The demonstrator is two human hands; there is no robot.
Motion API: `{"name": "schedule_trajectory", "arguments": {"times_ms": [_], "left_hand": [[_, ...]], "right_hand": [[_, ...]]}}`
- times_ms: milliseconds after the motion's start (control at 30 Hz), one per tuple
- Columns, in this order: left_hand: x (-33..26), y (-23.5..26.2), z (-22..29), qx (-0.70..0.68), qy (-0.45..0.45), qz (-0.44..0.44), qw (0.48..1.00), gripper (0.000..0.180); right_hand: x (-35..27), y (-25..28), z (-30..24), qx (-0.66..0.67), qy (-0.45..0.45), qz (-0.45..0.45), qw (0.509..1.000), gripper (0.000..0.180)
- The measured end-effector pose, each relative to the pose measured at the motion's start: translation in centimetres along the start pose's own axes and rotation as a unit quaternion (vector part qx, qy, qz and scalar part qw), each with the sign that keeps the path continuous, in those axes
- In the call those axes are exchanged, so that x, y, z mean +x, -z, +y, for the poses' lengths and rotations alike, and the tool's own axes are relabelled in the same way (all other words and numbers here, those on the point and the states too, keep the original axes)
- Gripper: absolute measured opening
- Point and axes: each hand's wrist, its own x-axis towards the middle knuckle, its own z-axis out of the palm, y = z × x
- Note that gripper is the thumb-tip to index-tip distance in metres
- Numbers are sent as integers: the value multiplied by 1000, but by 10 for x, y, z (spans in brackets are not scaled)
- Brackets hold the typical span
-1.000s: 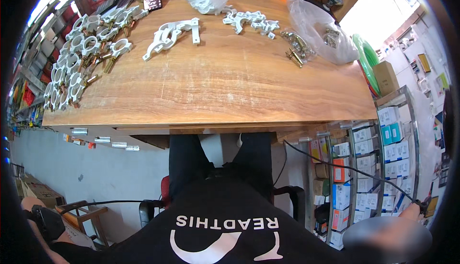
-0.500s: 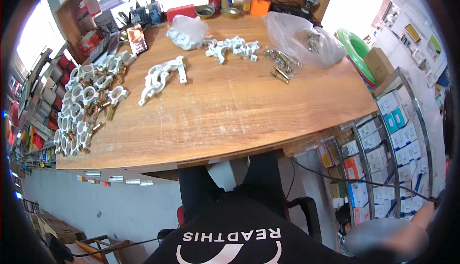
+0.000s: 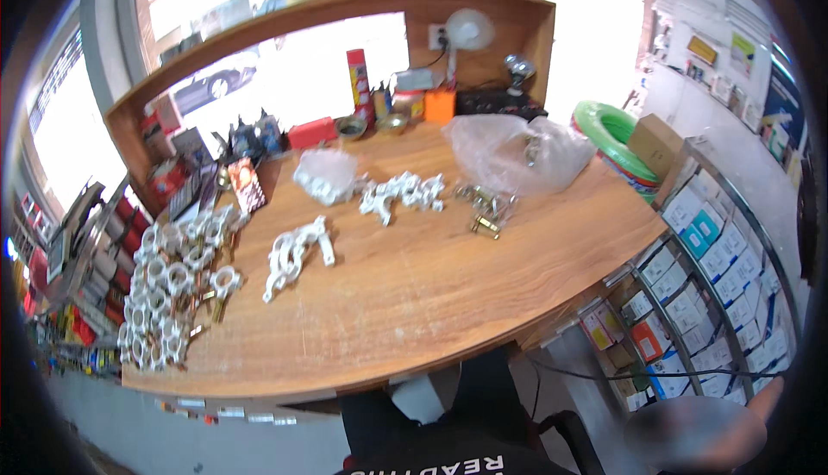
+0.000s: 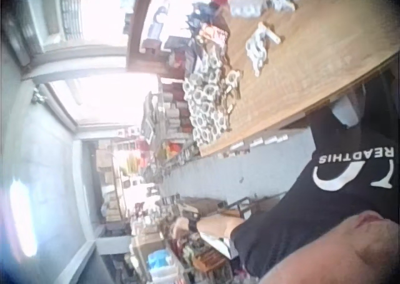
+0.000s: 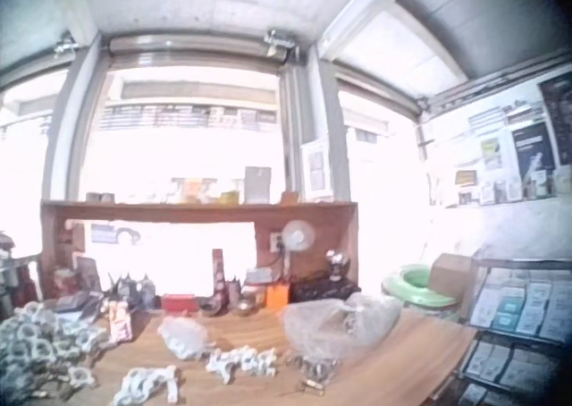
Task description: Assembling metal bolts and nuts into white plastic pipe clamps.
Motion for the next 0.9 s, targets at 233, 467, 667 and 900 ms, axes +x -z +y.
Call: {"name": "schedule_trajectory", "arguments": {"times_ms": [233, 467, 667, 900], "left_hand": [[1, -48, -11, -82, 37, -31, 995, 25], [6, -86, -15, -182, 90, -68, 977, 24], [3, -109, -13, -262, 158, -107, 946, 24], [-8, -121, -15, -311, 227, -125, 914, 23]], "right_hand": [[31, -45, -34, 58, 16, -16, 998, 16], [73, -103, -57, 132, 18, -50, 990, 16], [102, -137, -68, 178, 6, -82, 981, 16], [115, -159, -75, 209, -9, -109, 972, 15]]}}
